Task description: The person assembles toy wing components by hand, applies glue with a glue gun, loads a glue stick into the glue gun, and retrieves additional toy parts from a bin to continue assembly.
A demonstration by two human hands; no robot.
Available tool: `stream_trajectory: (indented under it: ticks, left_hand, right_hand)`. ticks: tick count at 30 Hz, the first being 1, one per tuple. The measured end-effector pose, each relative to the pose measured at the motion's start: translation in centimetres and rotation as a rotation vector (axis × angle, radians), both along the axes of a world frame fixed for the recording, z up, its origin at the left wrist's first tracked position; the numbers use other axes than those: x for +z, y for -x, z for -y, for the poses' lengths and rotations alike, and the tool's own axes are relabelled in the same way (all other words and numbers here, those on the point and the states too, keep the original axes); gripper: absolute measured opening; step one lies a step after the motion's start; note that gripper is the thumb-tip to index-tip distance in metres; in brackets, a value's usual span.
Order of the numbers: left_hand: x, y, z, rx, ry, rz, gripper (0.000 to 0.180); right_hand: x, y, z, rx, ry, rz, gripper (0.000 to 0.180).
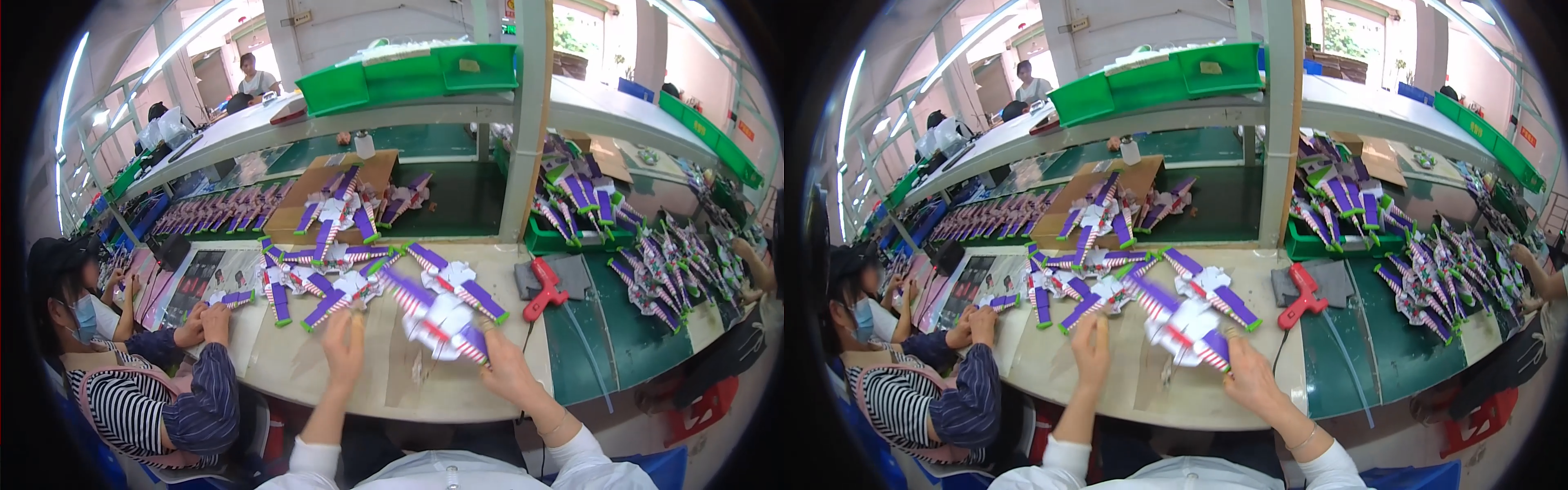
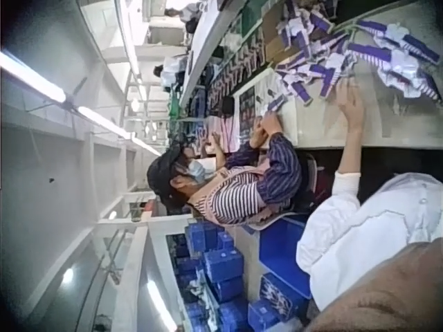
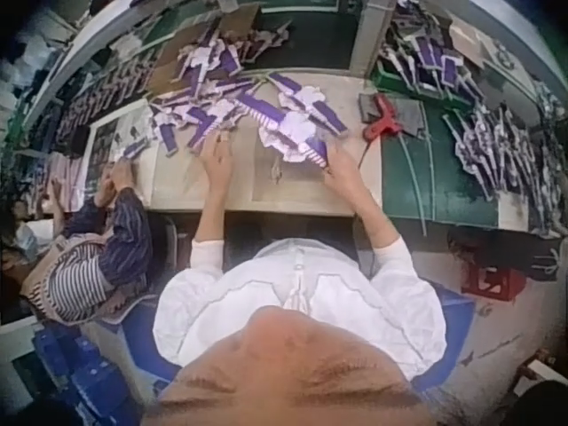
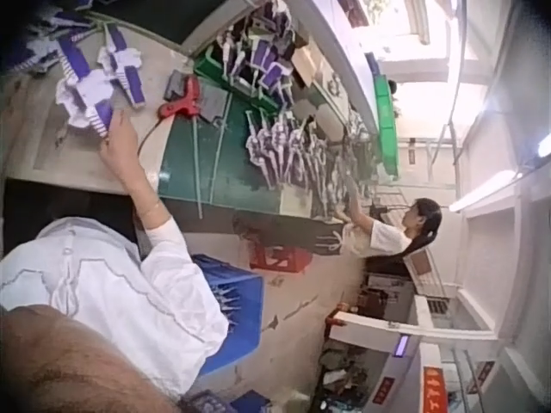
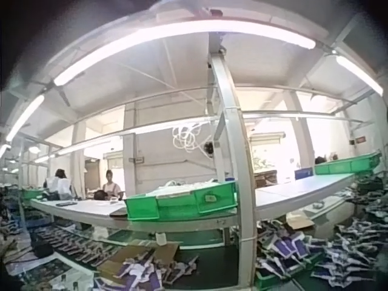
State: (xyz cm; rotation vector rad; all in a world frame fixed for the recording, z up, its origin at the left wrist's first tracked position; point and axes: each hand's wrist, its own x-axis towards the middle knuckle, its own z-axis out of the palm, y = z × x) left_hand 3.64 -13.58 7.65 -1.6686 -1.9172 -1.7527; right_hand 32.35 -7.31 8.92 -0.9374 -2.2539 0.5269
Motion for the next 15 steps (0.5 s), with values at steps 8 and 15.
stream_trajectory:
  ticks: [8, 15]
  left_hand:
    - [-3.2, -5.7, 7.5, -0.049, 0.207, 0.279, 0.024]
    - [-0.8, -10.0, 7.4, -0.110, 0.099, -0.531, 0.026]
  right_hand:
    - [-1.5, 2.3, 2.4, 0.123, 0.068, 0.370, 0.052]
    - [-2.8, 2.2, 2.5, 0.112, -0.085, 0.513, 0.039]
